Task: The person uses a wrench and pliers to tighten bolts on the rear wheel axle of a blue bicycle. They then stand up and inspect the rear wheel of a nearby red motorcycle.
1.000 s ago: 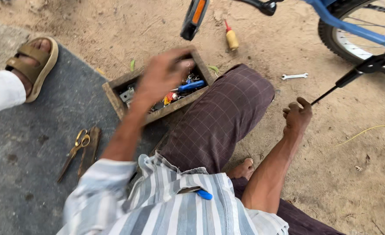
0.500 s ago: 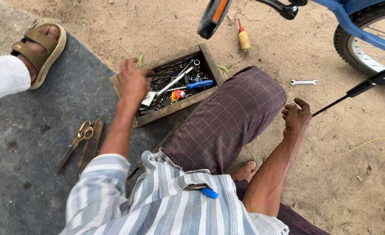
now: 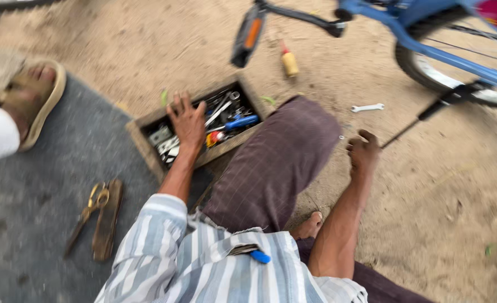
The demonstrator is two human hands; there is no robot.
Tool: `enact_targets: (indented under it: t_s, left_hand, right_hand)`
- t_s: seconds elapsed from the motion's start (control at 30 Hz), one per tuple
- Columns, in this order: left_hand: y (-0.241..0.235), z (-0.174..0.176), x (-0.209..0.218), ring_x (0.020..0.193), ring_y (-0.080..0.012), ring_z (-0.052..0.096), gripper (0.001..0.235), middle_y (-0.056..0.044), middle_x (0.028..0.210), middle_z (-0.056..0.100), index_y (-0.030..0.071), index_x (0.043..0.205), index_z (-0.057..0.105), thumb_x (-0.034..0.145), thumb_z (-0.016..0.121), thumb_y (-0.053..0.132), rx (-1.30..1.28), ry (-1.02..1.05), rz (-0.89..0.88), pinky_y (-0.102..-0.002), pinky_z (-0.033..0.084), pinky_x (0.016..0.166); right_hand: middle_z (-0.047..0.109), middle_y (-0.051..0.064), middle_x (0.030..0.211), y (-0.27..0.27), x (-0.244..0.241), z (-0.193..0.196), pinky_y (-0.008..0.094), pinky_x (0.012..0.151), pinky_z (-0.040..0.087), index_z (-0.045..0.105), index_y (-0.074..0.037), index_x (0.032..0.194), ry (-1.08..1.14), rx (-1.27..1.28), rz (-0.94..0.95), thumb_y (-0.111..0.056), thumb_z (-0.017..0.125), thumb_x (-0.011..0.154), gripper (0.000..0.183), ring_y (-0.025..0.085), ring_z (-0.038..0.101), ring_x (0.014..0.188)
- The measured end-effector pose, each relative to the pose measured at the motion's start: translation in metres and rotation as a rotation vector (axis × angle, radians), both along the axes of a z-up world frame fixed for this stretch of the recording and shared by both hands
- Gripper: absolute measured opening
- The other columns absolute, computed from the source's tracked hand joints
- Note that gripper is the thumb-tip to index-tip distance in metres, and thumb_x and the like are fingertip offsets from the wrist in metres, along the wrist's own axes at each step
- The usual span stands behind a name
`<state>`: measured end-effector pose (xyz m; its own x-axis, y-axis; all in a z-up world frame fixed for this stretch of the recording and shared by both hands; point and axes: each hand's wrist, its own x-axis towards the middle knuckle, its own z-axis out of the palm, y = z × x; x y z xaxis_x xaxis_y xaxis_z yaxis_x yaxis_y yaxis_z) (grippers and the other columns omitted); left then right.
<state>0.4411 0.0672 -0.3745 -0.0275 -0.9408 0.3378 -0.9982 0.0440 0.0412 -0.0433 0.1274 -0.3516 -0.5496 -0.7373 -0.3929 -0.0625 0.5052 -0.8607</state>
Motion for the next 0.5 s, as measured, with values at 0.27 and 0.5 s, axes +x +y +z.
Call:
enact_targets:
  t_s: [0.27, 0.5]
  left_hand:
    - [-0.009, 0.004, -0.003, 0.143, -0.0383, 0.041, 0.015, -0.016, 0.147, 0.055, 0.018, 0.101, 0.076, 0.097, 0.062, 0.023, -0.039, -0.243, -0.084, -0.056, 0.024, 0.116]
    - [-0.002, 0.18, -0.033, 0.13, -0.038, 0.05, 0.019, -0.02, 0.131, 0.058, 0.01, 0.105, 0.075, 0.087, 0.077, 0.019, 0.065, 0.205, -0.033, -0.056, 0.04, 0.105]
  right_hand:
    - [0.071, 0.011, 0.088, 0.005, -0.006, -0.019, 0.031, 0.064, 0.053, 0.062, -0.003, 0.131, 0.043, -0.092, -0.029, -0.004, 0.062, 0.094, 0.037, 0.016, 0.064, 0.073]
    - [0.076, 0.015, 0.108, -0.007, 0.013, 0.119, 0.033, 0.084, 0.059, 0.06, -0.006, 0.134, -0.01, -0.317, 0.003, -0.011, 0.059, 0.099, 0.035, 0.022, 0.071, 0.095]
